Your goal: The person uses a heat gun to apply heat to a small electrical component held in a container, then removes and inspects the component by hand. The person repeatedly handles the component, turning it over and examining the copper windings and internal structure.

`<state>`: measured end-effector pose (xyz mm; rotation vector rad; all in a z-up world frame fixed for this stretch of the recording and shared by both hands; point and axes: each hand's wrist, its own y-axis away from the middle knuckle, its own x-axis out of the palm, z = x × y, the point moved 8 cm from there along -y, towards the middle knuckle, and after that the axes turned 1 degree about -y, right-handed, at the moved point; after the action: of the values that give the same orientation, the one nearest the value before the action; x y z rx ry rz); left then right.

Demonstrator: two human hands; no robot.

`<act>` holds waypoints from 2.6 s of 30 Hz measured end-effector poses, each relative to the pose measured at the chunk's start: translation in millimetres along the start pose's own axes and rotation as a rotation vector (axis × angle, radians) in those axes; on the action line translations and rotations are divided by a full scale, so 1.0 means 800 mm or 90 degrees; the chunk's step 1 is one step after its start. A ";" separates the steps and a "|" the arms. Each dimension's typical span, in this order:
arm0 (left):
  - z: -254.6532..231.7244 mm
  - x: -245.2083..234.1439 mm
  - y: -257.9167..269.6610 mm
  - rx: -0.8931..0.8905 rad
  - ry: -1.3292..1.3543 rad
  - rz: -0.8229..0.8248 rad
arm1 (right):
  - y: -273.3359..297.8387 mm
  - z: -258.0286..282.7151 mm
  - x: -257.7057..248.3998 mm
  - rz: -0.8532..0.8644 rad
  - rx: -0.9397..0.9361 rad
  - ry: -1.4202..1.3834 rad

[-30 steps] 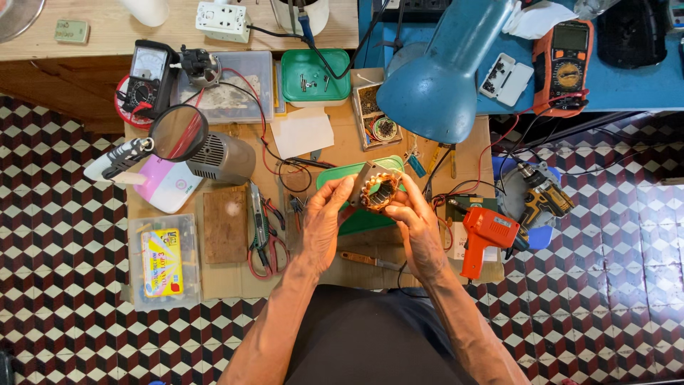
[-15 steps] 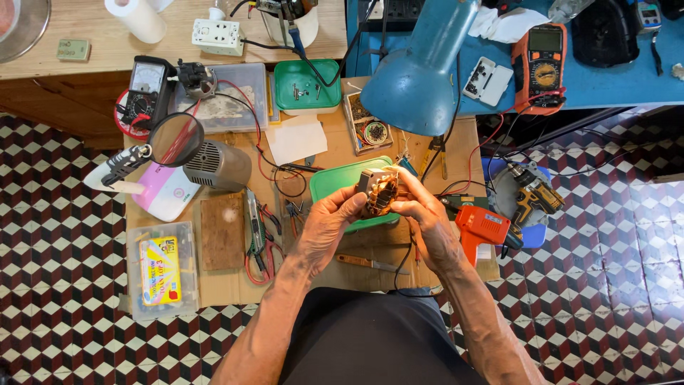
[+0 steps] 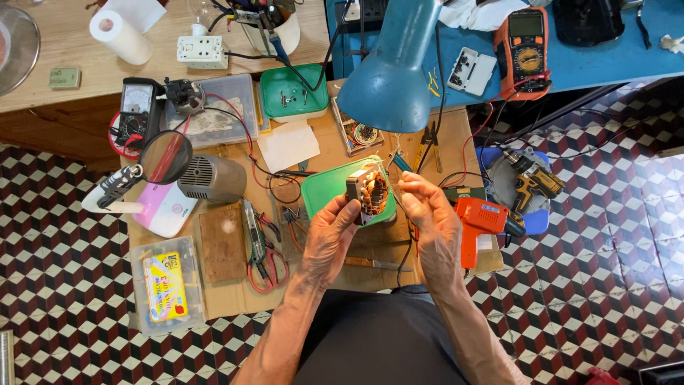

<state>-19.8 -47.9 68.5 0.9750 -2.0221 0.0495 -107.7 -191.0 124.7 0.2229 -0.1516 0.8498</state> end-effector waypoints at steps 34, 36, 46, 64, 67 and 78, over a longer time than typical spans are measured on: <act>0.005 -0.012 0.011 -0.051 0.095 -0.021 | -0.016 -0.030 0.037 0.101 0.089 0.084; 0.006 -0.014 0.011 -0.051 0.093 -0.019 | -0.015 -0.028 0.038 0.098 0.091 0.123; 0.000 -0.017 0.013 -0.046 0.057 -0.016 | -0.012 -0.027 0.040 0.099 0.053 0.197; -0.002 -0.014 0.017 -0.061 0.126 -0.013 | -0.014 -0.022 0.038 0.058 0.091 0.184; -0.002 -0.010 0.017 -0.067 0.175 -0.012 | -0.011 -0.009 0.044 0.047 0.051 0.246; 0.023 -0.016 0.001 -0.134 0.342 -0.044 | -0.026 -0.001 0.055 0.027 0.014 0.261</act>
<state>-28.7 -46.5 48.3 0.7944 -1.4683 0.0526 -63.0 -172.5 131.1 0.0622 0.2370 0.9219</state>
